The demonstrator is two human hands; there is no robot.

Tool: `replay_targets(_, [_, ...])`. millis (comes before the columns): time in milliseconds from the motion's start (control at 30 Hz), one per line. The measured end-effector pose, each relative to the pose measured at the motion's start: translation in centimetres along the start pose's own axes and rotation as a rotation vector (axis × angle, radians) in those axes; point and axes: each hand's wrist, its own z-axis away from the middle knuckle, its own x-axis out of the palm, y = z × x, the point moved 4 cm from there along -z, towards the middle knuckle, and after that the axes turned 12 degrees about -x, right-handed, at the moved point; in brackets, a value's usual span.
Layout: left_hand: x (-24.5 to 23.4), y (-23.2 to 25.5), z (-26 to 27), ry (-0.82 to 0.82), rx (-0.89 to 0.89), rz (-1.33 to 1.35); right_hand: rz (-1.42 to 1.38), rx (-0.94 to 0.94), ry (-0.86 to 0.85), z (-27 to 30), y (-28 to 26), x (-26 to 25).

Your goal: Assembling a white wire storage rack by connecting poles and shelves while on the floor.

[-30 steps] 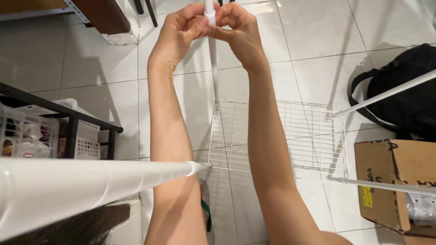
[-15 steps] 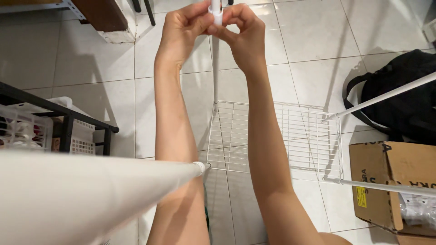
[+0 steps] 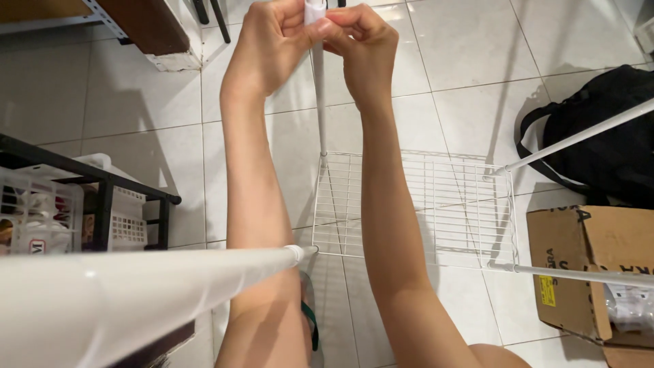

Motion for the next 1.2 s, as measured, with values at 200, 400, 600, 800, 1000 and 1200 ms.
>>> replay_targets(200, [1.1, 0.1, 0.0, 0.043, -0.043, -0.017, -0.042, -0.071, -0.184, -1.3, 1.3, -1.0])
replay_targets(400, [1.4, -0.2, 0.2, 0.013, 0.033, 0.145, -0.313, 0.115, -0.328, -0.9, 3.2, -0.4])
replay_targets(600, [2.4, -0.1, 0.3, -0.037, -0.089, 0.314, -0.519, 0.264, -0.299, 2.9, 8.4, 0.4])
replay_targets(800, [4.3, -1.8, 0.3, 0.079, 0.075, 0.262, -0.455, 0.301, -0.187, 4.4, 8.6, 0.9])
replay_targets(1000, [5.4, -2.2, 0.1, 0.298, 0.01, 0.197, -0.342, 0.3, 0.025, 4.9, 8.0, 1.8])
replay_targets(1200, [5.4, -2.2, 0.2, 0.366, 0.126, 0.159, -0.383, 0.164, 0.022, 5.8, 10.0, 1.7])
